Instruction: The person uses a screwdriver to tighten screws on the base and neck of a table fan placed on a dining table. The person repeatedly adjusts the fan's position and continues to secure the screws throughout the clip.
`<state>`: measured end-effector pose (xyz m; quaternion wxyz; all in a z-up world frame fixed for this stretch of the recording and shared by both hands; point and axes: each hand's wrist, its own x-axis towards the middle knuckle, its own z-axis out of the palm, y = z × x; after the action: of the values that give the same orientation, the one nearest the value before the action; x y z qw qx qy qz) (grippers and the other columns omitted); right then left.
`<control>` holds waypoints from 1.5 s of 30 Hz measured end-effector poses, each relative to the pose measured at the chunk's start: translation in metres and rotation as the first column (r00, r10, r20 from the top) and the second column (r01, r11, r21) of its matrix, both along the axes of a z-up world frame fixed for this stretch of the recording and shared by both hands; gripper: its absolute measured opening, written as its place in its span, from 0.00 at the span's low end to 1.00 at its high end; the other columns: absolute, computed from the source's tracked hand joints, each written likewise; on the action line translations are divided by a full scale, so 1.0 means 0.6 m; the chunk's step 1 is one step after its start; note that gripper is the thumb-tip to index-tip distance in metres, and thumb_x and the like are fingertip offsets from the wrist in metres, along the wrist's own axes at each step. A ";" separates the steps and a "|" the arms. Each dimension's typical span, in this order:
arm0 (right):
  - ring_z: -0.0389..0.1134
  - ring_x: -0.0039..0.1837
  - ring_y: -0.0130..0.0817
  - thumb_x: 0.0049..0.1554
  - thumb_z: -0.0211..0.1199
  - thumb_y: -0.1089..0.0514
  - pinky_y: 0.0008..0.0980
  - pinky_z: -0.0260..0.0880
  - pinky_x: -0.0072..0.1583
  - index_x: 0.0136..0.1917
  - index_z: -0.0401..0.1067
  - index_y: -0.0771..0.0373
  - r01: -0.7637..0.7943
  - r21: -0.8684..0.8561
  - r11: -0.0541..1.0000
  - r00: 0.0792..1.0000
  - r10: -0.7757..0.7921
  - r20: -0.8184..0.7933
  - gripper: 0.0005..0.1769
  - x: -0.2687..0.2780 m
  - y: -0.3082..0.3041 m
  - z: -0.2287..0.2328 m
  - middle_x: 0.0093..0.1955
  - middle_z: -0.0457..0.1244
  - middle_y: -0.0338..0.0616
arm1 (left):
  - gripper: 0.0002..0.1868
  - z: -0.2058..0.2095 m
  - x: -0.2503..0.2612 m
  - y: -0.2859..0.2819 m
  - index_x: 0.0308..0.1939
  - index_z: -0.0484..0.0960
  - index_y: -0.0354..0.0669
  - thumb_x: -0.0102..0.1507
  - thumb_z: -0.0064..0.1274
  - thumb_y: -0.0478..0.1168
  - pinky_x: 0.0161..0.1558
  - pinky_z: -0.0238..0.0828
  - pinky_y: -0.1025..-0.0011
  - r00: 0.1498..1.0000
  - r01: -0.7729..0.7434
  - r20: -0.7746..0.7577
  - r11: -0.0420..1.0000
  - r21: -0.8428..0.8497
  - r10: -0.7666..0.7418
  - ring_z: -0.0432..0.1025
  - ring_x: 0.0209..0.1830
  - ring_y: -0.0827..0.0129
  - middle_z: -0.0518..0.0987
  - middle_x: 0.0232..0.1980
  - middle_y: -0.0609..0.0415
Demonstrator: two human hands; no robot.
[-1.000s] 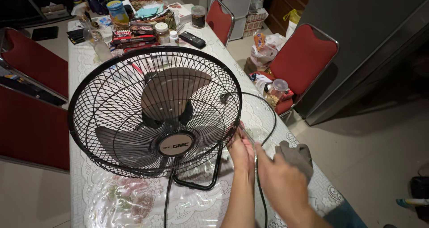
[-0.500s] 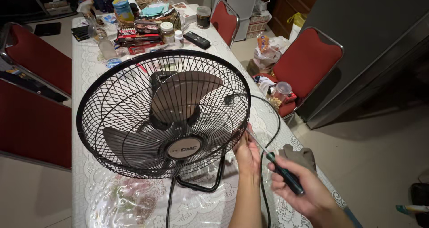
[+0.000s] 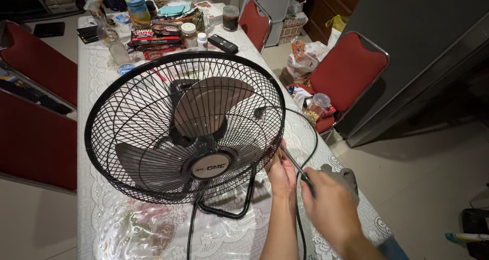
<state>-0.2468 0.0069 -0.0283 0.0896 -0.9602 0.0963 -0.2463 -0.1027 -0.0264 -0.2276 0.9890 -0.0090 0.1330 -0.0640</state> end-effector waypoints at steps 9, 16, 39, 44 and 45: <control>0.70 0.58 0.37 0.61 0.69 0.53 0.39 0.73 0.52 0.72 0.68 0.61 0.037 0.554 0.832 0.972 0.099 -0.213 0.28 -0.008 -0.020 -0.011 0.53 0.69 0.50 | 0.12 0.017 -0.008 0.015 0.52 0.78 0.25 0.66 0.49 0.28 0.64 0.67 0.65 0.998 0.069 -0.013 0.998 -0.015 -0.069 0.75 0.57 0.61 0.79 0.57 0.42; 0.64 0.40 0.26 0.58 0.56 0.58 0.30 0.69 0.42 0.73 0.64 0.67 0.239 0.885 -0.399 0.971 0.086 -0.223 0.30 -0.001 -0.065 0.009 0.44 0.64 0.43 | 0.12 0.008 0.001 0.007 0.53 0.77 0.22 0.66 0.49 0.26 0.63 0.69 0.66 0.997 0.072 -0.034 0.997 -0.014 -0.073 0.76 0.57 0.58 0.78 0.58 0.39; 0.64 0.38 0.28 0.62 0.63 0.59 0.30 0.63 0.37 0.71 0.68 0.62 0.182 0.891 -0.415 0.983 0.092 -0.157 0.24 -0.022 -0.071 0.001 0.45 0.66 0.40 | 0.12 0.007 -0.004 0.009 0.53 0.77 0.23 0.66 0.46 0.23 0.62 0.70 0.65 0.998 0.052 -0.019 0.998 -0.035 -0.053 0.75 0.57 0.56 0.78 0.58 0.38; 0.66 0.38 0.28 0.62 0.63 0.58 0.29 0.64 0.37 0.70 0.69 0.62 0.159 0.939 -0.306 0.986 0.098 -0.135 0.23 -0.014 -0.079 -0.035 0.44 0.67 0.39 | 0.12 0.004 0.005 0.010 0.54 0.76 0.22 0.68 0.45 0.26 0.62 0.73 0.68 0.988 0.134 -0.076 0.991 0.007 -0.133 0.75 0.60 0.56 0.77 0.59 0.36; 0.66 0.38 0.28 0.62 0.63 0.58 0.29 0.65 0.37 0.69 0.69 0.62 0.153 0.974 -0.164 0.986 0.089 -0.140 0.23 -0.014 -0.080 -0.035 0.44 0.67 0.39 | 0.12 0.001 0.006 0.009 0.54 0.75 0.21 0.68 0.45 0.25 0.62 0.72 0.68 0.990 0.123 -0.067 0.992 -0.012 -0.123 0.75 0.60 0.56 0.77 0.59 0.36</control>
<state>-0.2549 -0.0409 -0.0491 0.7759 -0.5648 0.2808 -0.0106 -0.0991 -0.0210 -0.2272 0.9780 -0.0067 0.1666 -0.1250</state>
